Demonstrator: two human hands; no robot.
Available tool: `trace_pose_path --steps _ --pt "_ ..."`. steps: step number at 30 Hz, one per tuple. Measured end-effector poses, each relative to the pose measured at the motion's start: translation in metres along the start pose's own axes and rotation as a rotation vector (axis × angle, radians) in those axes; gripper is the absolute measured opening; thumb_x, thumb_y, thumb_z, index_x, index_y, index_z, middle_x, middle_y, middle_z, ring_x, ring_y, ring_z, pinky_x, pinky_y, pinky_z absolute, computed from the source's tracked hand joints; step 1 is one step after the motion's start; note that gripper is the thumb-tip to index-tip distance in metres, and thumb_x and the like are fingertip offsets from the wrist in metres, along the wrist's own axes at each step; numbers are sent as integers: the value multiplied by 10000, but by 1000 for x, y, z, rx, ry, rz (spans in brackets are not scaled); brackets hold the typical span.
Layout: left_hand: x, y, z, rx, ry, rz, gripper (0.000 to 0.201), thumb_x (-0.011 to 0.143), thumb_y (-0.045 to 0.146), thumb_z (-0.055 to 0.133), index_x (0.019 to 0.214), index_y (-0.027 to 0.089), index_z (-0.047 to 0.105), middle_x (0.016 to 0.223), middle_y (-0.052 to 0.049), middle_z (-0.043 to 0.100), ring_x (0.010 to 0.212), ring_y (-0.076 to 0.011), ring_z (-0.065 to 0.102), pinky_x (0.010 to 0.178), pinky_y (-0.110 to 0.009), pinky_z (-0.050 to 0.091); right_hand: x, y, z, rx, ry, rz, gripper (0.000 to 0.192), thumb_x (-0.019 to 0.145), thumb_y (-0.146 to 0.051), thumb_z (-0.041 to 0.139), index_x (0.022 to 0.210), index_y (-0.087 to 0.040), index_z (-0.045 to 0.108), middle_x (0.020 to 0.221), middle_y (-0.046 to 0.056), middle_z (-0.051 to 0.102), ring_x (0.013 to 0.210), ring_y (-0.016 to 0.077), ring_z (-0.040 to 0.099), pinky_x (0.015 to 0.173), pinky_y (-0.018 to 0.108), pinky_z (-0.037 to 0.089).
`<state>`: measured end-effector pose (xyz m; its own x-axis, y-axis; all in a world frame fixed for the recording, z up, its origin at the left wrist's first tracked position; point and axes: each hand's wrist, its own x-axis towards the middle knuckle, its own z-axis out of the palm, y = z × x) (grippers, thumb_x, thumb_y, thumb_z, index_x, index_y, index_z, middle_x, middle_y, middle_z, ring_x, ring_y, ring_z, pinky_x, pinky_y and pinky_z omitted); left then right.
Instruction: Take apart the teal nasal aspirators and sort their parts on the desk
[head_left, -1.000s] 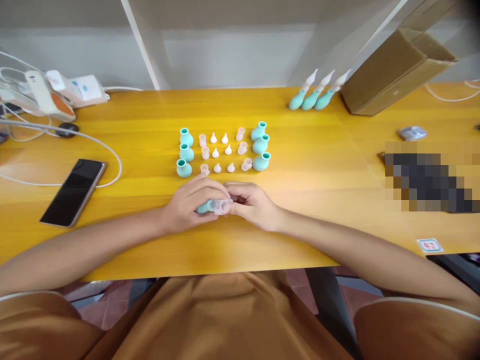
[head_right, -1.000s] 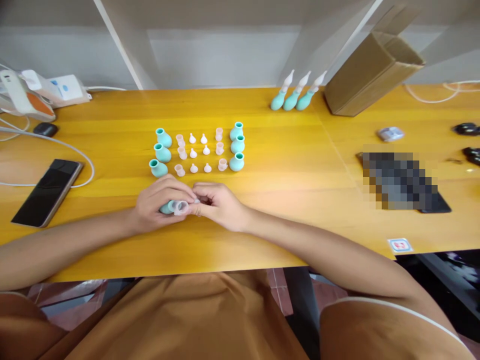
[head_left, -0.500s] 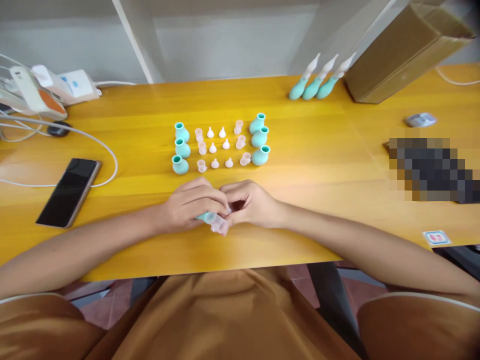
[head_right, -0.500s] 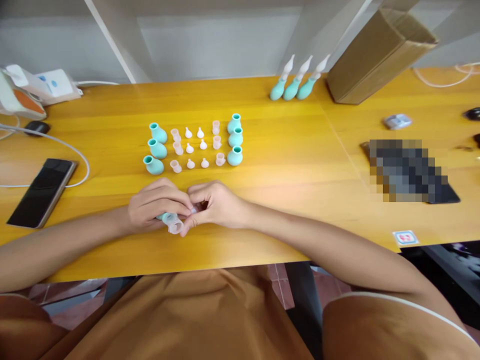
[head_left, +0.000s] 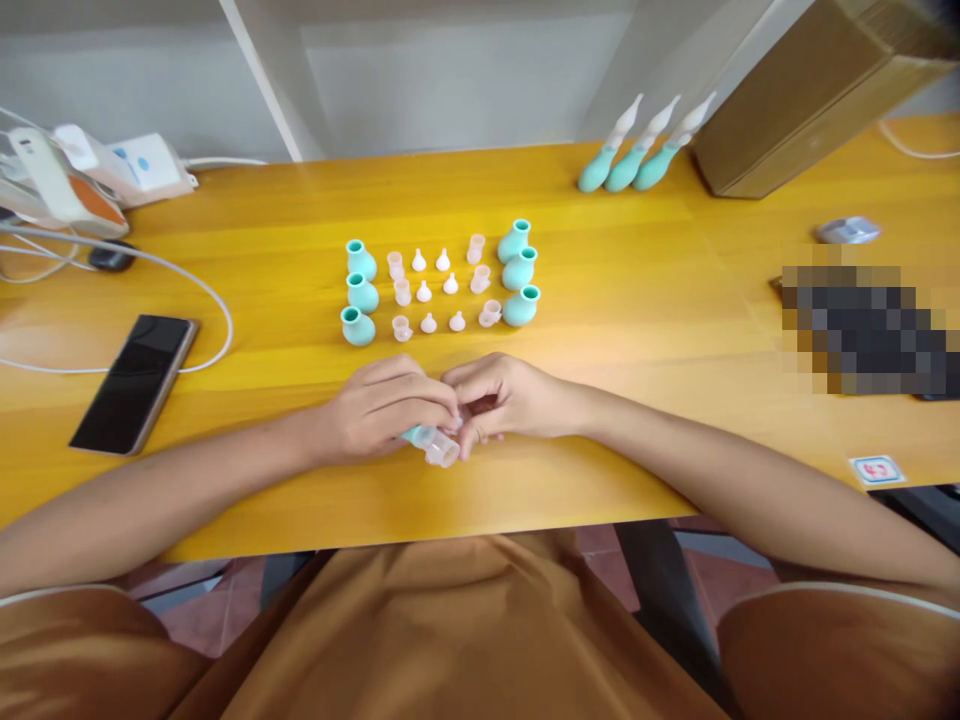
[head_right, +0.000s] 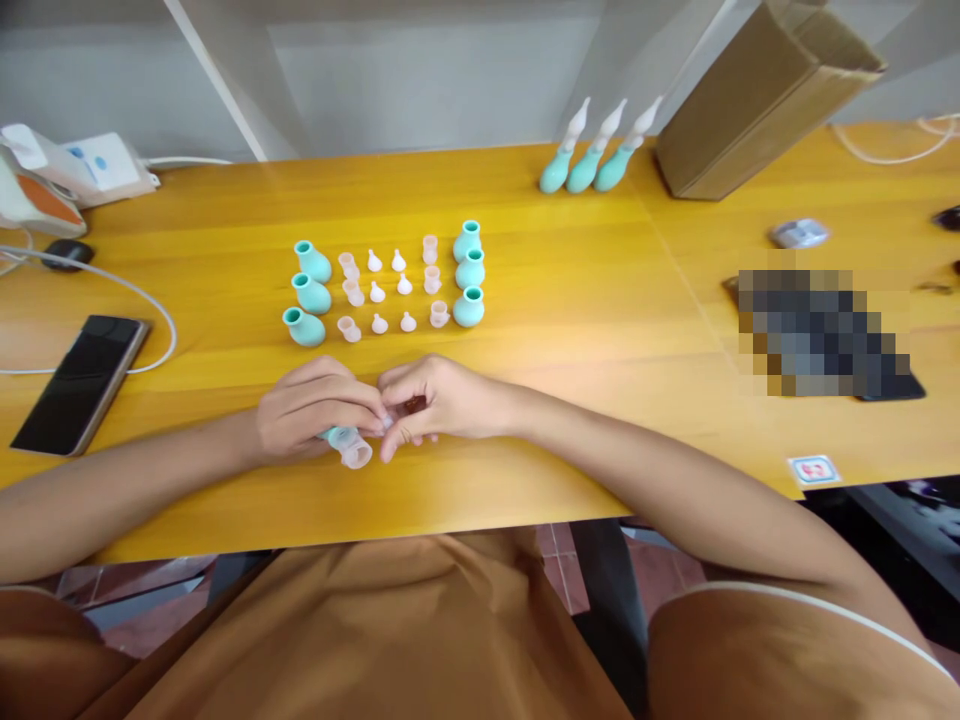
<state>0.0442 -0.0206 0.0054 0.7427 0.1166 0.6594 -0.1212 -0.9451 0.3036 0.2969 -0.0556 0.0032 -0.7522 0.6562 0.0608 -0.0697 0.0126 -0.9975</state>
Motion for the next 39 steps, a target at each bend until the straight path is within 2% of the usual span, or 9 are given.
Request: trace_pose_path --steps 4,9,17,21,25,29,33,36,39 --pt "0 -2 3 19 34 43 144 1106 256 715 1226 178 727 1132 -84 852 915 -189 736 818 -344 604 -1 -3 -3 60 -6 47 432 800 -523 1019 867 -140 831 806 -28 648 548 65 605 492 201 535" --pt "2 1 2 42 14 -7 149 1097 253 730 1230 187 723 1138 -84 851 924 -191 753 827 -351 613 -2 -2 -5 100 -4 80 377 848 -474 998 885 -142 823 846 -10 689 594 80 677 543 200 595" --pt "2 3 4 117 12 -44 143 1121 264 687 1236 185 716 1112 -89 839 895 -196 715 790 -342 581 -1 0 1 -52 79 70 530 704 -589 1054 855 -156 788 769 -34 667 595 101 613 535 233 538" --pt "2 2 3 150 8 -41 129 1123 267 680 1225 196 715 1113 -82 834 895 -195 708 775 -340 580 -1 -3 5 -120 161 92 505 827 -598 976 810 -146 754 714 -46 620 529 90 600 482 224 495" --pt "2 1 4 129 24 -45 131 1111 254 696 1217 180 715 1114 -90 830 904 -197 698 777 -347 581 -2 -7 3 -99 148 98 474 887 -587 929 820 -147 765 751 -31 641 534 93 634 497 224 535" --pt "1 0 6 97 39 -66 118 1092 260 730 1182 184 736 1106 -100 836 899 -190 727 809 -346 592 -4 -7 -3 -2 104 146 409 891 -547 937 928 -160 810 739 -21 688 539 96 640 488 204 524" --pt "2 1 5 105 46 -89 108 1079 260 754 1176 214 742 1105 -81 851 908 -184 760 817 -342 589 -7 -7 -11 30 111 143 489 889 -505 950 1219 -173 809 700 -60 646 516 103 617 464 207 475" --pt "3 2 2 98 104 -128 115 1077 240 752 1189 222 733 1100 -72 855 951 -187 786 860 -357 585 -10 -10 -18 -183 202 17 571 920 -494 938 1365 -184 760 692 -92 566 517 98 573 517 231 466" --pt "4 2 1 106 194 -177 120 1045 200 780 1155 209 733 1097 -71 852 944 -187 783 878 -373 565 -13 -13 -23 -572 219 -103 451 1027 -460 846 1369 -180 756 740 -46 641 639 140 612 673 271 499"
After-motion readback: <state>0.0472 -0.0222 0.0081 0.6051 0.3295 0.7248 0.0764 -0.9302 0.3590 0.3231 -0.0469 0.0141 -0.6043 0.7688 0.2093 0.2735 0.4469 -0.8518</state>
